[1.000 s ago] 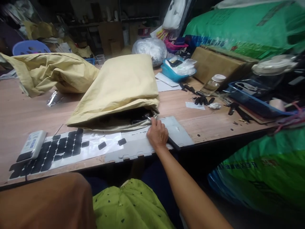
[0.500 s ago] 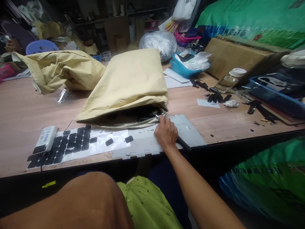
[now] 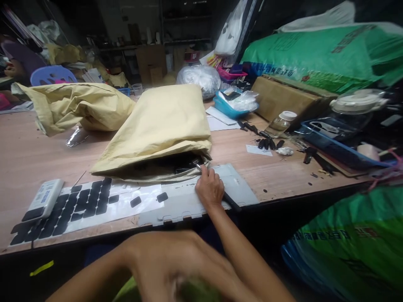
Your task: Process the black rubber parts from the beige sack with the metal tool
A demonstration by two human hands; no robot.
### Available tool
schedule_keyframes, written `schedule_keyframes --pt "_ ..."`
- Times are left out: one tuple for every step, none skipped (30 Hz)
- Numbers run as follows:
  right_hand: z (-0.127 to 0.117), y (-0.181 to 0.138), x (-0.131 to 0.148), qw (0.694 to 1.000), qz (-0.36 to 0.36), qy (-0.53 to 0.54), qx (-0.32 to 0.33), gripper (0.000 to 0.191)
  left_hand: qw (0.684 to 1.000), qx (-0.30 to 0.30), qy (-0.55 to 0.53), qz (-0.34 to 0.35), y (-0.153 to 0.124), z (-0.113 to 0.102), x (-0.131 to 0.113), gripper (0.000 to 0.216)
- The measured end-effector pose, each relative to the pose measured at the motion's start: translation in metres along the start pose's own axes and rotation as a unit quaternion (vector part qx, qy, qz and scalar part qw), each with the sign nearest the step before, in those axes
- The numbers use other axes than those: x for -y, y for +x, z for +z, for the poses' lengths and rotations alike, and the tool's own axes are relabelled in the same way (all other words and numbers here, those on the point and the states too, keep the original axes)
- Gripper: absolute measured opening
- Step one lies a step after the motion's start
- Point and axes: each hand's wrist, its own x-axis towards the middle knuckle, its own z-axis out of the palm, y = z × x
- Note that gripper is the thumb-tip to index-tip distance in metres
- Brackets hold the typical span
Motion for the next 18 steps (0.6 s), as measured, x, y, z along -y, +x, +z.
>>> schedule_keyframes --pt "0.0 0.0 0.0 1.0 0.0 0.001 0.0 0.042 0.999 -0.037 0.014 0.021 -0.006 -0.007 -0.003 0.051" --pt "-0.001 0.0 0.0 1.0 -0.001 0.003 -0.001 0.042 0.994 -0.096 0.037 0.037 -0.011 -0.014 -0.001 0.052" --pt "-0.001 0.0 0.0 1.0 -0.002 0.005 -0.001 0.042 0.981 -0.174 0.068 0.043 -0.014 -0.022 0.005 0.051" --pt "-0.002 0.0 0.001 1.0 -0.002 0.007 0.0 0.043 0.959 -0.263 0.102 0.037 -0.016 -0.03 0.014 0.047" --pt "-0.003 0.0 0.001 1.0 -0.003 0.008 0.001 0.043 0.925 -0.354 0.138 0.023 -0.016 -0.039 0.027 0.043" --pt "-0.003 0.0 0.001 1.0 -0.004 0.009 0.004 0.043 0.884 -0.435 0.169 0.003 -0.014 -0.049 0.04 0.038" --pt "-0.003 0.0 0.001 1.0 -0.004 0.01 0.007 0.043 0.848 -0.495 0.191 -0.017 -0.012 -0.058 0.054 0.035" --pt "-0.004 0.0 0.001 1.0 -0.004 0.01 0.01 0.043 0.817 -0.537 0.207 -0.035 -0.009 -0.068 0.066 0.033" --pt "-0.004 0.001 0.001 1.0 -0.004 0.009 0.013 0.042 0.793 -0.566 0.218 -0.05 -0.005 -0.077 0.075 0.031" --pt "-0.004 0.001 0.001 1.0 -0.003 0.007 0.014 0.042 0.776 -0.586 0.223 -0.062 0.0 -0.085 0.082 0.029" --pt "-0.004 0.001 0.001 1.0 -0.004 0.006 0.015 0.042 0.765 -0.599 0.226 -0.074 0.006 -0.092 0.085 0.025" --pt "-0.004 0.001 0.001 1.0 -0.004 0.005 0.015 0.042 0.756 -0.608 0.225 -0.09 0.012 -0.098 0.086 0.021" --pt "-0.004 0.001 0.001 1.0 -0.004 0.004 0.015 0.043 0.749 -0.615 0.223 -0.111 0.019 -0.103 0.085 0.019" --pt "-0.004 0.001 0.001 1.0 -0.005 0.004 0.014 0.042 0.74 -0.62 0.223 -0.137 0.026 -0.108 0.083 0.019" --pt "-0.004 0.001 0.001 1.0 -0.005 0.005 0.015 0.042 0.731 -0.622 0.225 -0.168 0.033 -0.111 0.08 0.023" --pt "-0.004 0.001 0.001 1.0 -0.004 0.005 0.015 0.042 0.724 -0.618 0.23 -0.202 0.04 -0.115 0.078 0.03" --pt "-0.004 0.001 0.001 1.0 -0.004 0.005 0.015 0.041 0.72 -0.609 0.237 -0.232 0.047 -0.118 0.076 0.036" --pt "-0.005 0.001 0.001 1.0 -0.004 0.005 0.014 0.041 0.719 -0.599 0.243 -0.256 0.052 -0.121 0.076 0.039"
